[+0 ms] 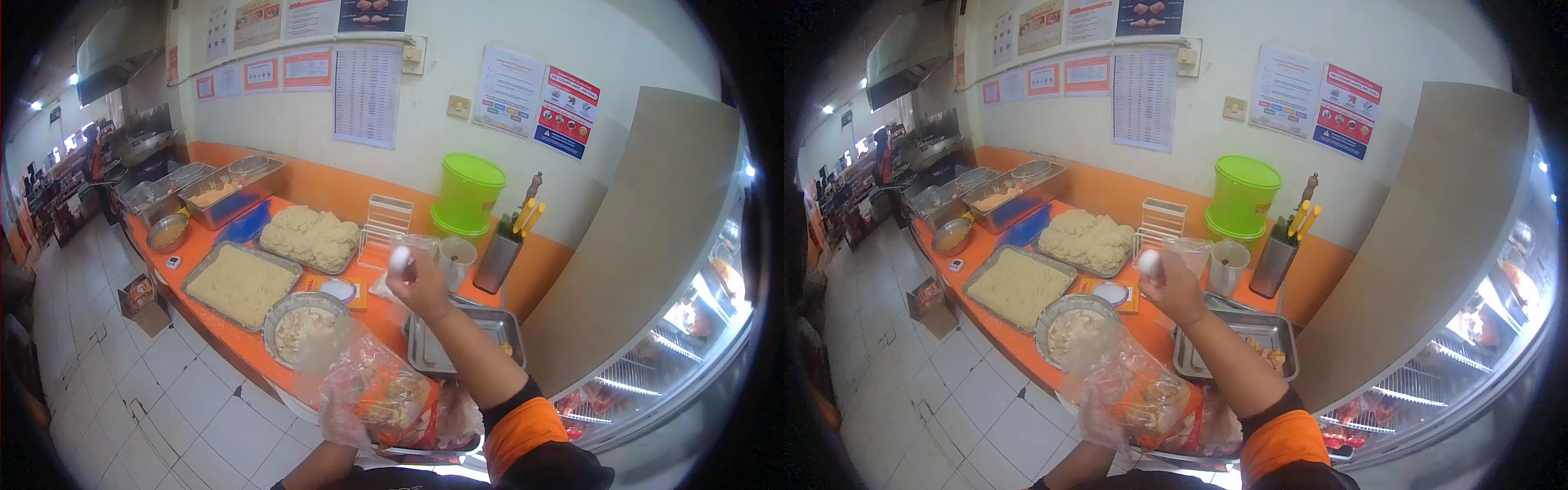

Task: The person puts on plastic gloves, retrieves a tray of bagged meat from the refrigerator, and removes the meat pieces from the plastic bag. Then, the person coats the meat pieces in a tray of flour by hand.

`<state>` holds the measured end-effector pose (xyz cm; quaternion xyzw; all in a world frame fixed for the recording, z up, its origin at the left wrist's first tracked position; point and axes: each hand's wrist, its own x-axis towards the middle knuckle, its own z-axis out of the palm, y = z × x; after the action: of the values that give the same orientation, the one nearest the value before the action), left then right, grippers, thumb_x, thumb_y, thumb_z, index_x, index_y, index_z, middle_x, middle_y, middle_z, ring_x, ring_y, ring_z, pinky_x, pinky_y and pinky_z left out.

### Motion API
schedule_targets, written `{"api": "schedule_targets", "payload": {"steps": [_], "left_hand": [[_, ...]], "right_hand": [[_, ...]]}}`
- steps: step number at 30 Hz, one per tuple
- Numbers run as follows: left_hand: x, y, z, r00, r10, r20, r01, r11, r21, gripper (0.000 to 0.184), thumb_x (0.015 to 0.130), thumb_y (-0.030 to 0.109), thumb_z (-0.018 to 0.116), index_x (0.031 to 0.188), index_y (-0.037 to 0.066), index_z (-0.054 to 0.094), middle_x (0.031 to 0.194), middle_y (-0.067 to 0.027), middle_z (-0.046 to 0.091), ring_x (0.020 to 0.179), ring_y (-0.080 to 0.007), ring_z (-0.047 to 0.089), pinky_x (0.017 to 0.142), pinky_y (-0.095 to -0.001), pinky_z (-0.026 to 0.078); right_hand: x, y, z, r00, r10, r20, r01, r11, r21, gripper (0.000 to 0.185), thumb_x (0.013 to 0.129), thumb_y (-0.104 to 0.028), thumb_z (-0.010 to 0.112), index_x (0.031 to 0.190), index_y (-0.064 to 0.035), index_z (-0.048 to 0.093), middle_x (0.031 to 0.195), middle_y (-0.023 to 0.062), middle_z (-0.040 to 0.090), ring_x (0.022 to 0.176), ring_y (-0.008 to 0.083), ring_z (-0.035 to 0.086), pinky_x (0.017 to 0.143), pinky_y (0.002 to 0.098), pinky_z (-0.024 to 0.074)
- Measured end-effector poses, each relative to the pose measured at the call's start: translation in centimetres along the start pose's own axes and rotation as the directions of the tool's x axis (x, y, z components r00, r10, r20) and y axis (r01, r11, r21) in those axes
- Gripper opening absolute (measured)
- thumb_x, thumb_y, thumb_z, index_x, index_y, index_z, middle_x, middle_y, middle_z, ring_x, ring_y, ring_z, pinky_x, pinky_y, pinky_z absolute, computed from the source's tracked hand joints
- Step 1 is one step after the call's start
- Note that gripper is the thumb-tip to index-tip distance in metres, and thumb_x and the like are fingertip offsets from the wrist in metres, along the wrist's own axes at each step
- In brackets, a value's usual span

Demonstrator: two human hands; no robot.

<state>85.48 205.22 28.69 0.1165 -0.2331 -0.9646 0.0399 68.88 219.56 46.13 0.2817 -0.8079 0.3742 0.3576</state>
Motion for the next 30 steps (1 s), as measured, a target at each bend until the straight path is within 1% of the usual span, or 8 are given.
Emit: {"api": "schedule_targets", "payload": {"steps": [4,9,13,16,19,24,26,30], "left_hand": [[-1.0,1.2,1.3,0.994,0.016,0.107,-0.014,1.000,-0.025,0.046,0.099,0.039,0.032,0.130,0.006,0.039,0.126,-0.0142,0.048,0.115,-0.0335,0.050,0.097,-0.0500,0.043],[-0.8,2.6,2.6,0.987,-0.020,0.158,0.037,0.994,-0.107,0.040,0.098,0.031,0.040,0.126,0.003,0.043,0.119,-0.0140,0.053,0.110,-0.0290,0.054,0.092,-0.0442,0.046],[-1.1,3.1,3.5,0.983,0.175,0.053,-0.182,0.953,0.242,0.032,0.093,0.019,0.053,0.119,0.000,0.049,0.109,-0.0128,0.058,0.101,-0.0245,0.058,0.087,-0.0384,0.048],[-1.8,3.6,5.0,0.981,0.189,0.044,-0.192,0.910,0.368,0.029,0.090,0.016,0.058,0.113,-0.001,0.053,0.104,-0.0102,0.059,0.096,-0.0202,0.058,0.085,-0.0345,0.048],[-1.9,3.5,6.2,0.977,0.178,0.118,-0.210,0.902,0.378,0.029,0.089,0.019,0.059,0.108,-0.002,0.058,0.103,-0.0070,0.060,0.093,-0.0151,0.057,0.083,-0.0305,0.047],[-3.1,2.2,9.3,0.959,0.252,0.126,-0.281,0.900,0.333,0.033,0.089,0.026,0.061,0.107,-0.002,0.059,0.103,-0.0082,0.061,0.091,-0.0161,0.058,0.082,-0.0313,0.048],[-3.1,1.8,10.3,0.948,0.259,0.184,-0.299,0.925,0.234,0.031,0.091,0.025,0.059,0.105,-0.002,0.059,0.100,-0.0079,0.060,0.088,-0.0158,0.058,0.079,-0.0311,0.048],[-2.9,0.7,12.5,0.936,0.214,0.280,-0.260,0.955,0.142,0.028,0.091,0.022,0.057,0.103,-0.003,0.058,0.097,-0.0075,0.060,0.086,-0.0153,0.058,0.076,-0.0306,0.049]], "right_hand": [[-3.6,-0.3,-2.6,0.993,-0.015,-0.118,0.016,1.000,0.003,0.042,0.071,-0.017,0.071,0.106,-0.0022,0.054,0.088,0.0172,0.062,0.069,0.0304,0.063,0.061,0.0380,0.0511],[-10.3,-0.8,-5.8,0.902,0.360,0.239,-0.360,0.932,-0.047,0.033,0.072,-0.020,0.071,0.093,0.0007,0.058,0.084,0.0177,0.064,0.073,0.0297,0.065,0.062,0.0379,0.0506],[-9.7,-2.4,-7.7,0.528,0.625,0.575,-0.498,0.776,-0.386,0.030,0.071,-0.022,0.069,0.088,0.0014,0.059,0.081,0.0158,0.064,0.069,0.0276,0.065,0.061,0.0378,0.0500],[-9.8,-0.4,-7.1,0.219,0.694,0.686,-0.717,0.591,-0.370,0.032,0.071,-0.020,0.067,0.092,0.0032,0.060,0.077,0.0131,0.064,0.062,0.0232,0.062,0.056,0.0350,0.0488],[-11.6,3.5,-7.7,0.061,0.592,0.804,-0.801,0.509,-0.314,0.030,0.073,-0.012,0.062,0.099,0.0042,0.061,0.077,0.0107,0.062,0.057,0.0179,0.058,0.052,0.0299,0.0468],[-17.5,1.4,-15.0,0.257,0.666,0.700,-0.957,0.073,0.282,0.040,0.071,0.001,0.056,0.112,0.0024,0.056,0.093,0.0092,0.060,0.066,0.0151,0.058,0.054,0.0266,0.0455],[-21.2,-0.6,-18.4,0.453,0.631,0.630,-0.849,0.089,0.521,0.051,0.073,-0.001,0.056,0.123,-0.0014,0.047,0.103,0.0089,0.057,0.075,0.0157,0.058,0.060,0.0276,0.0471],[-27.2,-5.2,-23.7,0.534,0.747,0.396,-0.843,0.505,0.186,0.049,0.081,-0.018,0.062,0.126,-0.0081,0.045,0.104,0.0106,0.059,0.081,0.0224,0.060,0.068,0.0343,0.0490]]}}
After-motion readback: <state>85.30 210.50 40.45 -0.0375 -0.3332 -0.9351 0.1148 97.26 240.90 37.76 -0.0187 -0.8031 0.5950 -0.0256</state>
